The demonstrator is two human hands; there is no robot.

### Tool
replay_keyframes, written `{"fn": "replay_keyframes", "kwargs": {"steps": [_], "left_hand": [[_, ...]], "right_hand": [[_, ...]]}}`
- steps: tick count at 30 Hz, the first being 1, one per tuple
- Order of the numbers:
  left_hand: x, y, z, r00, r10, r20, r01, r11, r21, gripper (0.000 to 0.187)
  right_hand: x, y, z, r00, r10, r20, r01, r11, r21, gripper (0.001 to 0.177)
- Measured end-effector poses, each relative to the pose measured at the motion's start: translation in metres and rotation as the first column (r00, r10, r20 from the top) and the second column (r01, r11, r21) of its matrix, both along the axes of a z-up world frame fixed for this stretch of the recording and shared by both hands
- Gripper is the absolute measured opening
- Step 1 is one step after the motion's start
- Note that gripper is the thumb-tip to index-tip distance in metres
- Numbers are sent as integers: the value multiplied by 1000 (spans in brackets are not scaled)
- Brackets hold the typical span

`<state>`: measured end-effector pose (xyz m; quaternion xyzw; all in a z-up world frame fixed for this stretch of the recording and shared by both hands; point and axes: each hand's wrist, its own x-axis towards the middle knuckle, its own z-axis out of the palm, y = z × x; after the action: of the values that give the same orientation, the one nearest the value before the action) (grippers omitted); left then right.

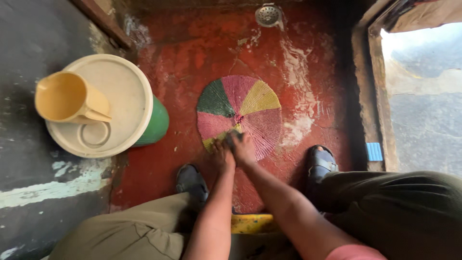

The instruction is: The person scrubs a small colorful rug on the floor using a hand brush and soapy water.

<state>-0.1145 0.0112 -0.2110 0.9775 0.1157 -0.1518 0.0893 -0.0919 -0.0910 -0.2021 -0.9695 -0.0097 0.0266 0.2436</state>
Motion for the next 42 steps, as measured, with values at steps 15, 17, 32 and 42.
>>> {"fn": "replay_keyframes", "kwargs": {"steps": [15,17,32,42], "left_hand": [[14,-23,-1,979,19,-203,4,993,114,115],[15,-20,-1,981,20,-191,-2,996,94,115],[14,-20,7,988,-3,-154,15,997,74,112],[17,-20,3,974,-13,-227,41,992,121,106]], "right_hand": [[18,-143,-9,905,-425,-4,414,884,-216,53],[17,-109,-4,871,-472,-134,486,869,98,42],[17,-132,14,968,-250,12,246,941,-233,74],[6,-11,-18,996,44,79,-31,986,-163,66]]}}
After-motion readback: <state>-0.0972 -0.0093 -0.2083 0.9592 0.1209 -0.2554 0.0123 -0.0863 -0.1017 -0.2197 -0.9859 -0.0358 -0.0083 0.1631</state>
